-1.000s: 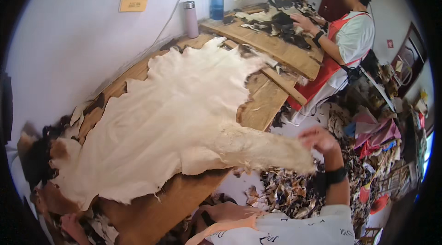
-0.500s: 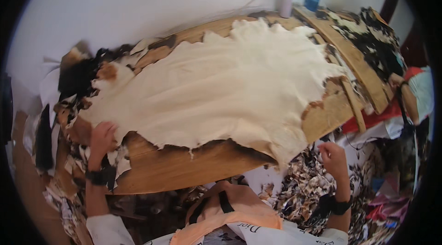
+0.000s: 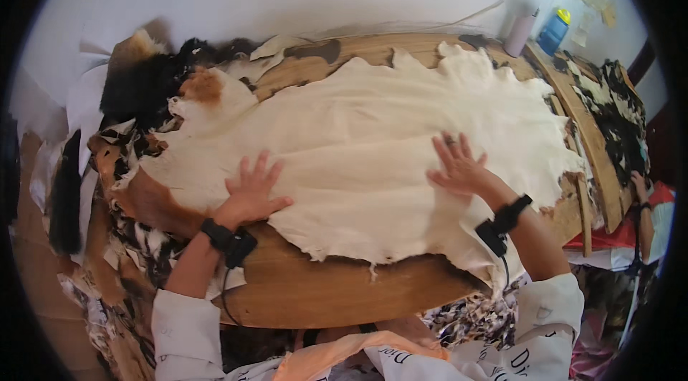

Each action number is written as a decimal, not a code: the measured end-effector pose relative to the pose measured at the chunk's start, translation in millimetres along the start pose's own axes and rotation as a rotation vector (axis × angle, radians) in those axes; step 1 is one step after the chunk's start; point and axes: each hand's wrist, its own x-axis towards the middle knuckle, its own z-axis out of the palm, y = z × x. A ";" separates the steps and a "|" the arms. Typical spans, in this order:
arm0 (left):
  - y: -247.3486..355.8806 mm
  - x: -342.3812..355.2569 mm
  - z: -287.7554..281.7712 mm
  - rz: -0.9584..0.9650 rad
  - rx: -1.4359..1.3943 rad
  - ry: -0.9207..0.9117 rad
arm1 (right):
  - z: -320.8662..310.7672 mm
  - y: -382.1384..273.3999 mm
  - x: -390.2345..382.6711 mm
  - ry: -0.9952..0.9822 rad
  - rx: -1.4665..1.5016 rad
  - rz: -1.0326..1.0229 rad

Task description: The recorder is seen preparing and cutting animal skins or leather pieces on a wooden workshop table, using a template and a cutting tool.

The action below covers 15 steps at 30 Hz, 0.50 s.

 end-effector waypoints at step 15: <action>-206.8 -79.1 -130.0 -0.390 -0.521 0.779 | 12.3 22.8 3.0 -0.030 -0.059 -0.010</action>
